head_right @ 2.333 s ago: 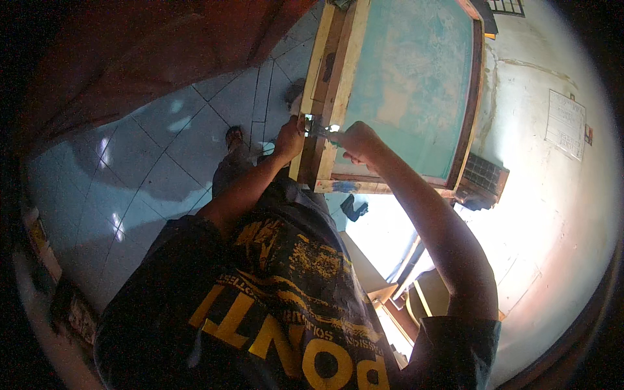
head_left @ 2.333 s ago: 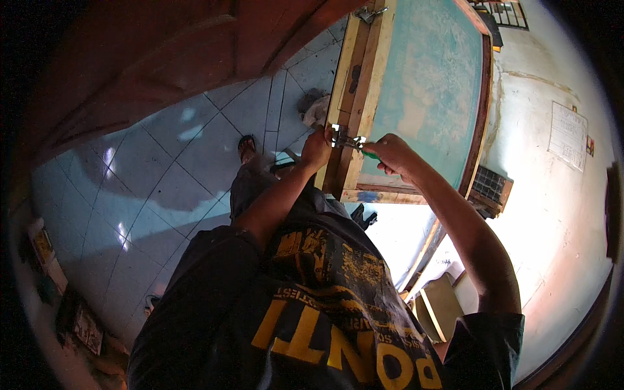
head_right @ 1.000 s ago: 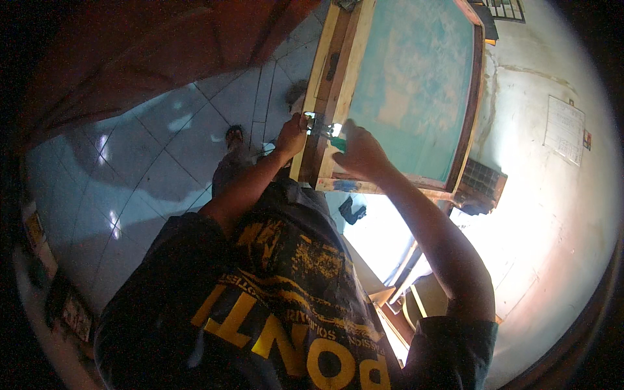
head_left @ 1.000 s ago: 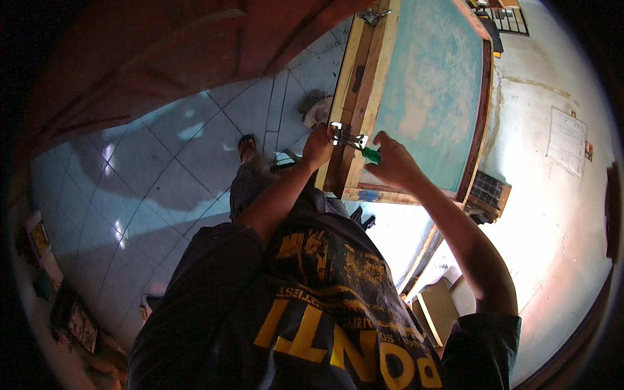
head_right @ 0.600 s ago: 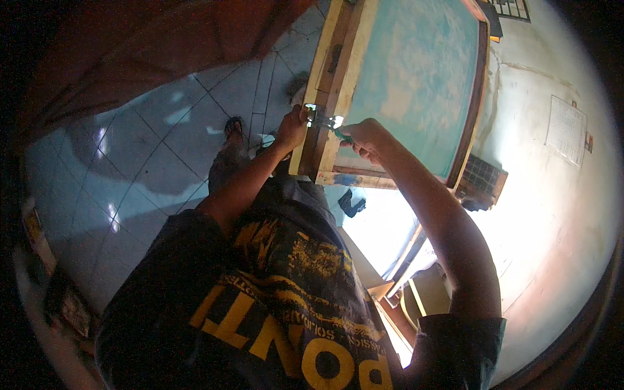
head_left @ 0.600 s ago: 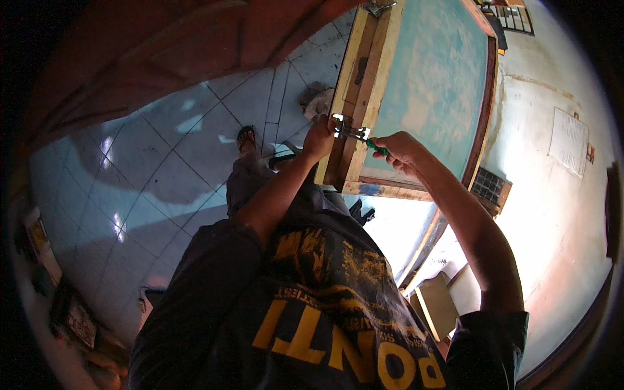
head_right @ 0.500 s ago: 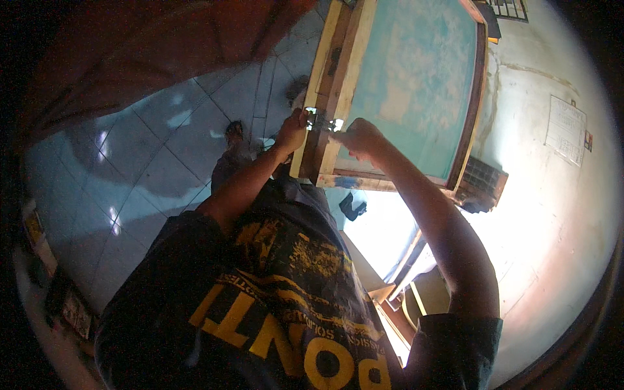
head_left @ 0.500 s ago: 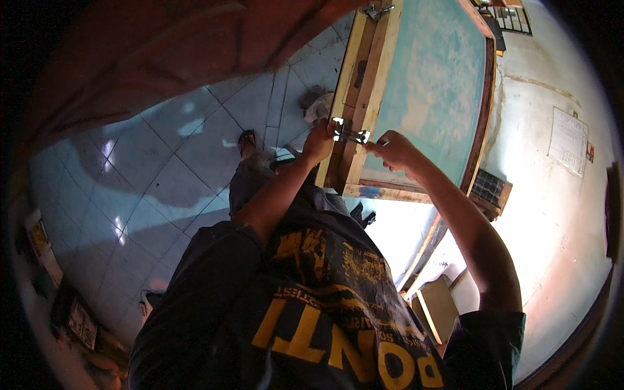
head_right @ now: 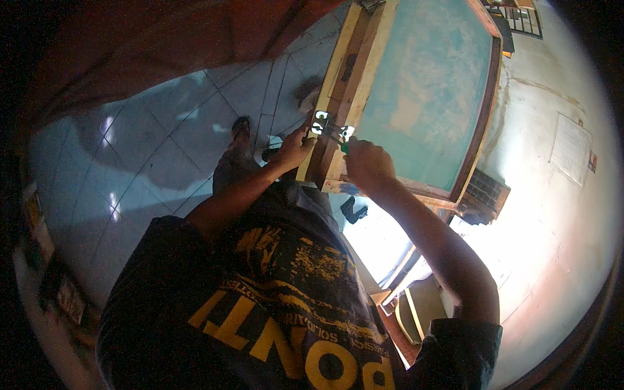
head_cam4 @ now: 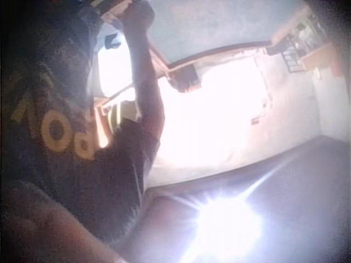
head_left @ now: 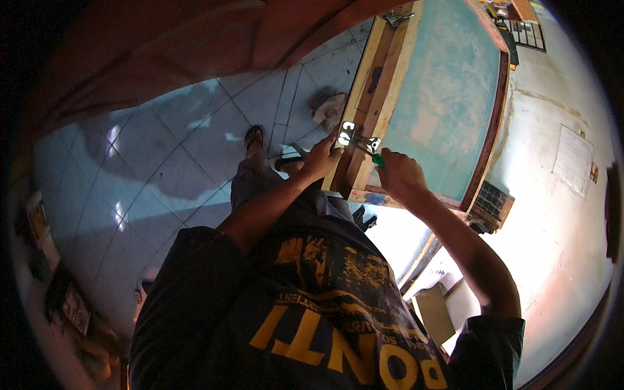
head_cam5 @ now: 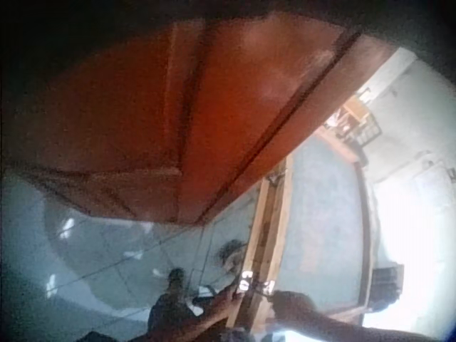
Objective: The person positions a metal latch on a wooden door frame and secures it with screws using a screwdriver. They repeatedly tighten the screws to ensure the latch is firmly attached to the frame.
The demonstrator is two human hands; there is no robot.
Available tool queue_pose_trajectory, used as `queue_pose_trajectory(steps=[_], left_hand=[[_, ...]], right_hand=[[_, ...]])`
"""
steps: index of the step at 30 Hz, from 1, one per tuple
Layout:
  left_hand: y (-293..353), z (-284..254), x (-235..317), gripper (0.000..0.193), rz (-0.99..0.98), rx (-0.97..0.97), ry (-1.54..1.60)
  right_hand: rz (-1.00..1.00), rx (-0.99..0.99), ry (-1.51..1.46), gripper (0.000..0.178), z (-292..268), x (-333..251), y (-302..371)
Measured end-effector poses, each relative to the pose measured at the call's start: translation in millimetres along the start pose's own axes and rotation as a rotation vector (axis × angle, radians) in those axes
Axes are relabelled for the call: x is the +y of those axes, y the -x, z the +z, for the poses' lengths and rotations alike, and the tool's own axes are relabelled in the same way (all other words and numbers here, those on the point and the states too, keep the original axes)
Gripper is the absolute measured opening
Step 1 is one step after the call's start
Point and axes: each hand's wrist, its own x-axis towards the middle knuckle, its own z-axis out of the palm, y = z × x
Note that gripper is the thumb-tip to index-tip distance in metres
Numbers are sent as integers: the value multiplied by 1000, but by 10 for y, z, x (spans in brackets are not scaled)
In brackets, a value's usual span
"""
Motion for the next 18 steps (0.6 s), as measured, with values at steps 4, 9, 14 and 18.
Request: queue_pose_trajectory(steps=[4,9,14,18], left_hand=[[-63,86,-167,68,43,-29,25],[-50,44,4,70,35,61,-15],[-33,48,-28,71,-21,6,40],[-28,179,-238,69,131,139,-50]], right_hand=[[102,-242,-312,27,269,389,-251],[314,-90,-360,37,-237,-20,-144],[-235,-46,418,21,-150,-162,77],[-236,114,328,12,82,-23,39]])
